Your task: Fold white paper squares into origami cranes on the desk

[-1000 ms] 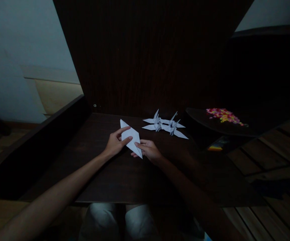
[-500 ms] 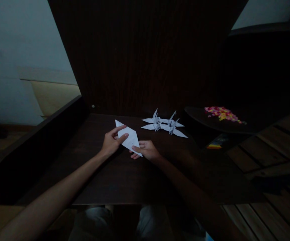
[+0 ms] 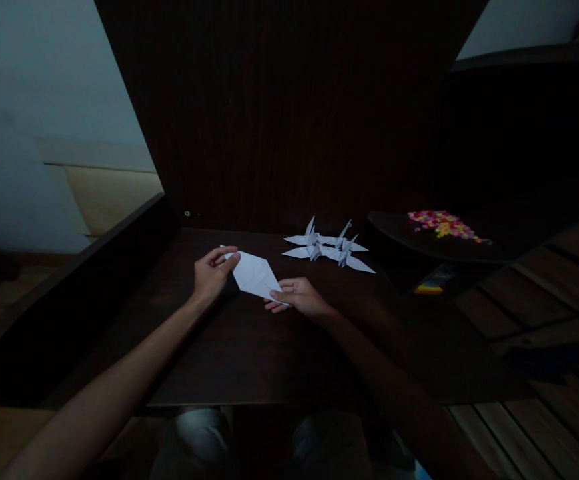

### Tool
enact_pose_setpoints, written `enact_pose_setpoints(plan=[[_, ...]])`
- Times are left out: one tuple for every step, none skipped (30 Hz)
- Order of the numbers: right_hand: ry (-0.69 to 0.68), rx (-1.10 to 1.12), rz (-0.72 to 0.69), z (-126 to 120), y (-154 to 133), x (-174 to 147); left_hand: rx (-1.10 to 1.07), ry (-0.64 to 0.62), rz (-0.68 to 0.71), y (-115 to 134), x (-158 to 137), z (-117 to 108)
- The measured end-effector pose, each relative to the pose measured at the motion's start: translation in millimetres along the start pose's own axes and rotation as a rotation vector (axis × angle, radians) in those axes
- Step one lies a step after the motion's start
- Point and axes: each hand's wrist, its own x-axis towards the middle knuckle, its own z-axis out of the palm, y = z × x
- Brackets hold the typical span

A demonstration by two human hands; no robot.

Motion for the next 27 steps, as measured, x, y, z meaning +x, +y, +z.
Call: enact_pose_setpoints(plan=[[0.031, 0.007, -0.020, -0.9, -0.7, 0.2, -0.001, 0.007, -0.001, -0.2, 0.8, -0.7], [0.066, 0.014, -0.043, -2.3, -1.6, 0.6, -0.003, 0.012, -0.004, -0.2, 1.5, -1.4], [0.103, 0.018, -0.065, -4.1, -2.5, 1.1, -0.005, 0.016, -0.006, 0.0, 2.1, -2.0], [0.139, 0.016, -0.085, -6.5, -3.5, 1.7, -0.005, 0.017, -0.007, 0.5, 2.7, -2.7], [0.173, 0.008, -0.102, -9.3, -4.5, 2.4, -0.001, 0.014, -0.006, 1.4, 3.3, -3.4], [0.206, -0.008, -0.115, -12.5, -5.3, 3.2, 0.008, 0.006, -0.005, 2.8, 3.8, -4.2], [0.244, -0.029, -0.129, -15.9, -6.0, 4.1, 0.025, -0.011, -0.007, 4.3, 4.3, -5.1], [0.286, -0.055, -0.146, -19.3, -6.4, 5.1, 0.049, -0.038, -0.015, 6.1, 4.7, -6.1], [0.333, -0.086, -0.167, -22.9, -6.6, 6.1, 0.078, -0.072, -0.025, 7.7, 5.2, -7.3], [0.379, -0.126, -0.191, -26.3, -6.6, 7.2, 0.114, -0.113, -0.036, 9.1, 5.7, -8.6], [0.416, -0.176, -0.211, -29.5, -6.5, 8.1, 0.158, -0.161, -0.048, 9.9, 6.2, -10.2], [0.443, -0.235, -0.224, -32.5, -6.4, 8.8, 0.210, -0.215, -0.058, 10.2, 6.7, -11.8], [0.458, -0.304, -0.226, -35.1, -6.4, 9.2, 0.274, -0.274, -0.063, 9.9, 7.1, -13.5], [0.463, -0.382, -0.218, -37.4, -6.6, 9.3, 0.349, -0.335, -0.058, 9.1, 7.4, -15.2], [0.471, -0.472, -0.211, -39.1, -7.0, 9.0, 0.436, -0.402, -0.037, 7.8, 7.6, -16.8], [0.479, -0.572, -0.208, -40.3, -7.5, 8.4, 0.529, -0.468, 0.009, 6.2, 7.6, -18.0], [0.487, -0.679, -0.208, -41.0, -8.0, 7.5, 0.622, -0.531, 0.082, 4.5, 7.2, -19.0], [0.491, -0.789, -0.219, -41.1, -8.3, 6.5, 0.707, -0.587, 0.177, 2.8, 6.6, -19.4], [0.485, -0.898, -0.241, -40.8, -8.2, 5.4, 0.780, -0.636, 0.280, 1.1, 5.6, -19.4], [0.473, -0.996, -0.270, -40.0, -7.8, 4.4, 0.837, -0.678, 0.379, -0.4, 4.3, -18.9], [0.458, -1.080, -0.298, -38.8, -7.0, 3.6, 0.875, -0.716, 0.466, -1.7, 2.7, -18.0], [0.443, -1.148, -0.322, -37.3, -5.7, 3.0, 0.894, -0.753, 0.535, -2.8, 0.8, -16.7], [0.435, -1.202, -0.340, -35.5, -4.2, 2.7, 0.901, -0.789, 0.586, -3.7, -1.2, -15.3], [0.431, -1.241, -0.352, -33.6, -2.6, 2.7, 0.902, -0.819, 0.623, -4.5, -3.2, -13.7], [0.428, -1.267, -0.358, -31.6, -0.9, 3.0, 0.900, -0.840, 0.649, -5.2, -5.2, -12.1], [0.422, -1.282, -0.364, -29.5, 0.6, 3.5, 0.897, -0.851, 0.668, -5.9, -7.0, -10.4], [0.413, -1.289, -0.373, -27.4, 2.0, 4.2, 0.893, -0.853, 0.680, -6.5, -8.6, -8.7]])
